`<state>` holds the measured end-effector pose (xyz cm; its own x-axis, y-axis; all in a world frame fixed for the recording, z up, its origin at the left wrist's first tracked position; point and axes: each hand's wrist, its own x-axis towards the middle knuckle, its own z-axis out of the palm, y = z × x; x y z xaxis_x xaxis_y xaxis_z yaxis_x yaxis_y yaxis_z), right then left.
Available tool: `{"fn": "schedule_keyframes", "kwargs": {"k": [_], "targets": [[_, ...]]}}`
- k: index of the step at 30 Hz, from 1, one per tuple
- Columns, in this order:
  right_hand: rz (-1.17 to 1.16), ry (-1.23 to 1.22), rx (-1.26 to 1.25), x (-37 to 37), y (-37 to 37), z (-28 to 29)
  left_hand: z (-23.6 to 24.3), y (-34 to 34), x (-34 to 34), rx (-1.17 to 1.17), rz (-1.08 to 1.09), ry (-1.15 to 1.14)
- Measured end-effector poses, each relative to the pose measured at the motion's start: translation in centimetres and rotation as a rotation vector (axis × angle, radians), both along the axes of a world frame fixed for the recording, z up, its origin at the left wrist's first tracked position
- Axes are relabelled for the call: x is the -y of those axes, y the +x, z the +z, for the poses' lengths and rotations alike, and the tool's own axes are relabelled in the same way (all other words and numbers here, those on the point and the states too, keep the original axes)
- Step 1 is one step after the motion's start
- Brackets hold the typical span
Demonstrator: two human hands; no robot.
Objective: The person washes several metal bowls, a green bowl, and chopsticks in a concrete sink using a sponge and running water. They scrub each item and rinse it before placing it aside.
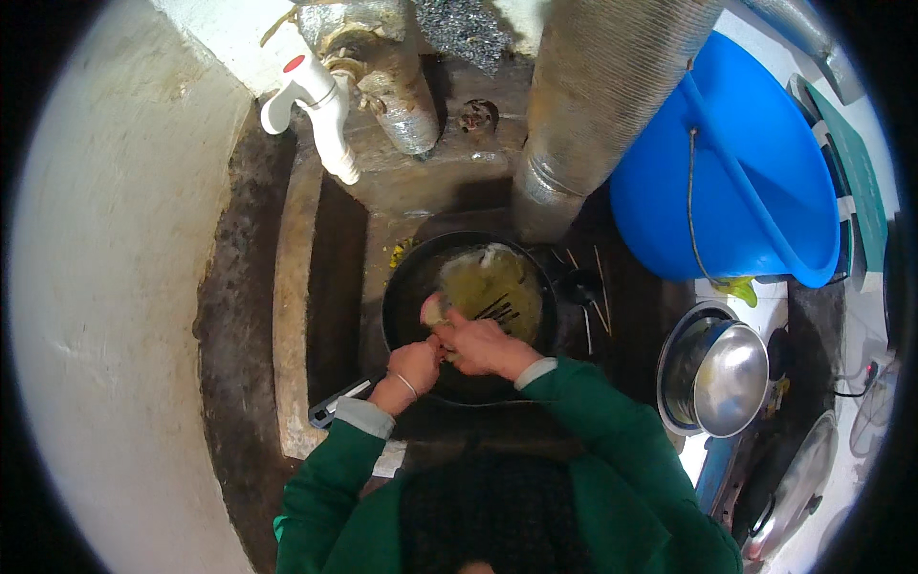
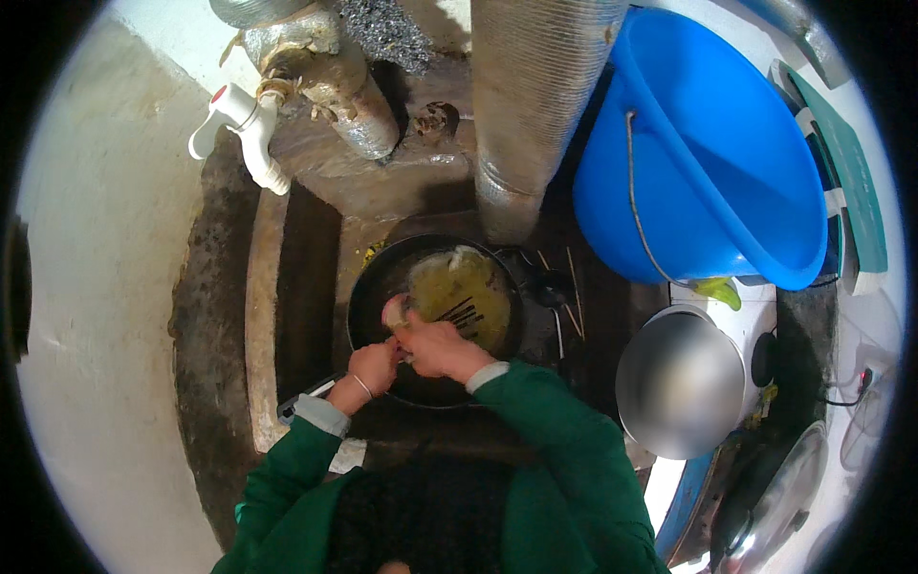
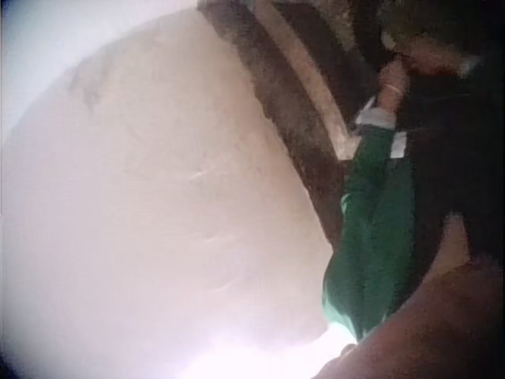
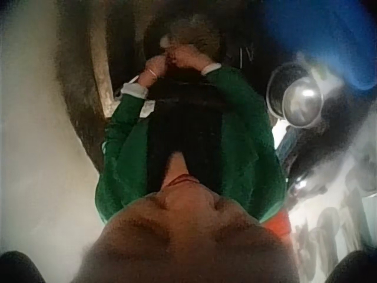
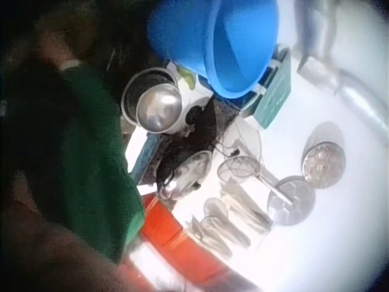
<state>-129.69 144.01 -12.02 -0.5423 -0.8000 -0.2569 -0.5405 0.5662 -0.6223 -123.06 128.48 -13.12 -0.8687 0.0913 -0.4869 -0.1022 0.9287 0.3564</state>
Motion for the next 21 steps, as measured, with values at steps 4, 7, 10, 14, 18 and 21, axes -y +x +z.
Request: {"fn": "schedule_keyframes", "kwargs": {"k": [4, 7, 10, 14, 18, 21], "targets": [[0.13, 0.184, -0.054, -0.3, -1.9, -2.5, 1.9, 0.8, 1.1, -0.148, -0.102, -0.002], [0.087, 0.308, 0.008, -3.8, -4.8, -3.5, 3.4, 1.8, 3.1, -0.147, -0.12, 0.0], [-0.202, 0.242, -0.079, -7.1, -5.7, -6.4, 3.4, 2.4, 4.5, -0.16, 0.012, 0.091], [-0.711, 0.107, -0.064, -7.5, -1.9, -17.9, -0.6, 1.8, 4.6, -0.05, 0.376, 0.435], [-0.286, 0.133, 0.395, -4.2, -1.6, -10.9, -3.7, 1.4, 3.8, 0.01, 0.653, 0.887], [-0.591, -0.715, 1.119, -3.6, -0.5, -7.8, -3.4, 0.5, 2.6, 0.035, 0.817, 0.986]]}}
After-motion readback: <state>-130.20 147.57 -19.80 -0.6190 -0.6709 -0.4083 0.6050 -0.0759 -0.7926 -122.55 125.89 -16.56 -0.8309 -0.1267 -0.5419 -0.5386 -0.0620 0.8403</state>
